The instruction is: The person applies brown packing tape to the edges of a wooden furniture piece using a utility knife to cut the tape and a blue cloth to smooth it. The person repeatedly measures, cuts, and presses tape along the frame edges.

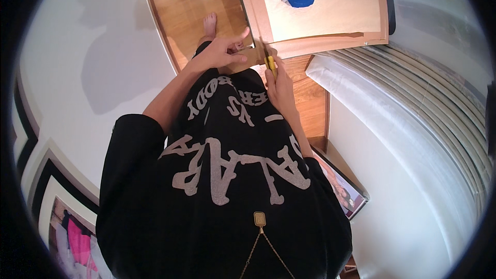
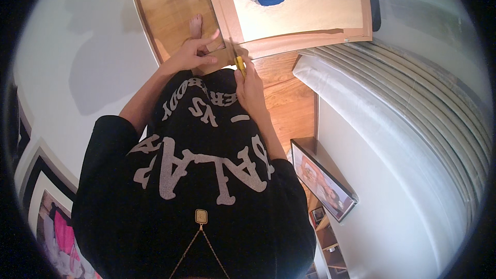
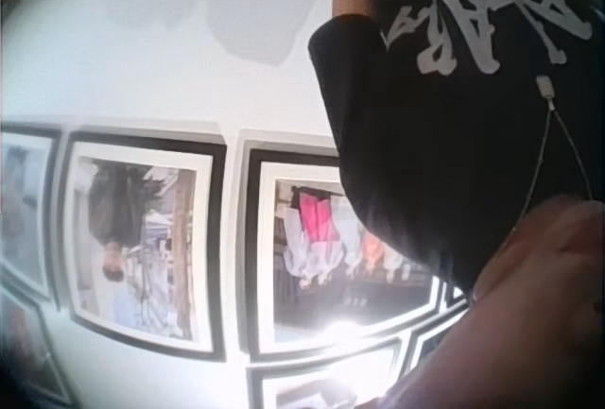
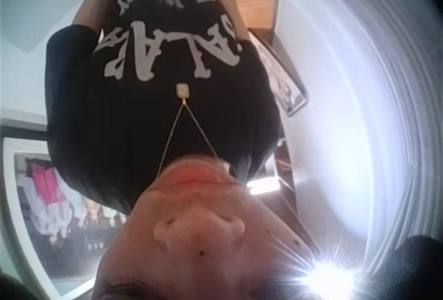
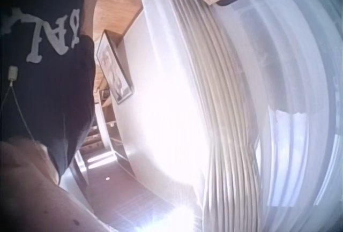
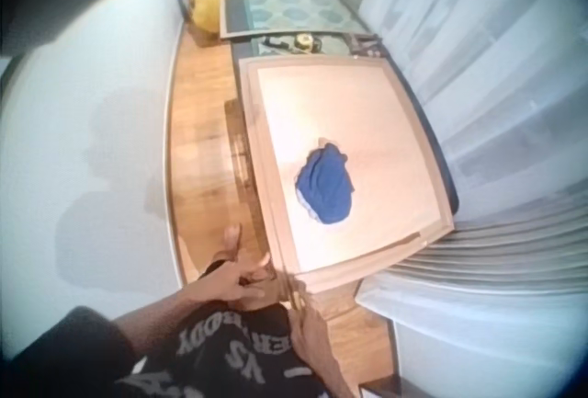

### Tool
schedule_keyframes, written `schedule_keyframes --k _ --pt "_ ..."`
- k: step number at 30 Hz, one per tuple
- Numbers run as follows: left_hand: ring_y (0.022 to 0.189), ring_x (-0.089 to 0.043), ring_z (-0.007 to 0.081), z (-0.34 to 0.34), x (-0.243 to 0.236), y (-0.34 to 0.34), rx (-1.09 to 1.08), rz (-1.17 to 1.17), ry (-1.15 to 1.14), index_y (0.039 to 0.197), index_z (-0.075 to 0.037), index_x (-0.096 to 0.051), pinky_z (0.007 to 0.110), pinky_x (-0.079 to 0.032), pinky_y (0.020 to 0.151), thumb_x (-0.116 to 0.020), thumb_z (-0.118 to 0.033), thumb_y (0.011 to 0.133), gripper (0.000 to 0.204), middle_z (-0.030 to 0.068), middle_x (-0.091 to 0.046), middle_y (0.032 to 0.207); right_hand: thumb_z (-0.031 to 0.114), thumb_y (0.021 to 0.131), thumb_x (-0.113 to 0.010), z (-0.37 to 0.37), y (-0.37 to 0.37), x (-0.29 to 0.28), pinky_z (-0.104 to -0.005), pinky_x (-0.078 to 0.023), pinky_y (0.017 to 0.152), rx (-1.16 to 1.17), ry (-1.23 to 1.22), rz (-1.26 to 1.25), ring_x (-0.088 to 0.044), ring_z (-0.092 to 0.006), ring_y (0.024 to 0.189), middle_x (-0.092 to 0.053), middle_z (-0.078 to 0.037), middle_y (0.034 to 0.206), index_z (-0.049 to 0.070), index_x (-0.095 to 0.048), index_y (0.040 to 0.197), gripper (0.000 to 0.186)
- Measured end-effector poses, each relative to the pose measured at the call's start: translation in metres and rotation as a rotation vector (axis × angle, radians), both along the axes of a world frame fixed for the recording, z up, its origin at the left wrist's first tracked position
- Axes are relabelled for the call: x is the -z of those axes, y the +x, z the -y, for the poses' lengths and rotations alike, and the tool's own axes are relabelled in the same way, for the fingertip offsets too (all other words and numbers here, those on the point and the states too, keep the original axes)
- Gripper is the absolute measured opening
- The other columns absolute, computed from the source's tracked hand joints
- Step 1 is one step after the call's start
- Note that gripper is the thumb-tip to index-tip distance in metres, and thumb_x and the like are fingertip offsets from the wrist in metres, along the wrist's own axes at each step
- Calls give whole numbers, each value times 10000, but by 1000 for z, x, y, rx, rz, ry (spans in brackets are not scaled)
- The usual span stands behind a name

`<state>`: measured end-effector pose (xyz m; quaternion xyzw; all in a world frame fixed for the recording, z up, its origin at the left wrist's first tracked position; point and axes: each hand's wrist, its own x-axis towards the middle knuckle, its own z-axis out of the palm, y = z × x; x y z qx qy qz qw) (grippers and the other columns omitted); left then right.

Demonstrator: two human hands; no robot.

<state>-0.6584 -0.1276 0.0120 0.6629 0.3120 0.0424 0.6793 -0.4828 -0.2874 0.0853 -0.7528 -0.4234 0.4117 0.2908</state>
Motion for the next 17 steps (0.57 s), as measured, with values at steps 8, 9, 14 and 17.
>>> schedule_keyframes --k 8,9,14,17 --pt "688 -537 132 -3 -2 1 83 -66 72 1541 -291 -261 274 -472 701 -799 -301 809 909 27 -570 730 113 948 -523 -11 -17 4 -548 -485 687 -90 0 242 -609 -513 809 -622 -336 915 16 -417 1281 362" --pt "692 -537 132 -3 -3 1 92 -77 56 1541 -295 -261 275 -473 705 -800 -301 808 910 28 -569 736 114 945 -528 -10 -19 8 -547 -489 676 -89 -5 256 -614 -509 803 -625 -333 909 12 -428 1261 346" --pt "722 -547 129 -4 1 0 105 -74 26 1539 -314 -259 284 -486 730 -803 -308 806 913 36 -590 781 116 937 -545 -12 -23 8 -541 -502 638 -101 18 304 -633 -494 778 -640 -313 867 7 -473 1184 279" --pt "666 -504 133 -2 9 -1 96 -34 49 1555 -216 -212 271 -450 670 -805 -346 790 977 52 -580 700 116 935 -553 -12 -24 9 -540 -507 633 -102 17 316 -637 -492 771 -645 -303 853 7 -485 1172 269"
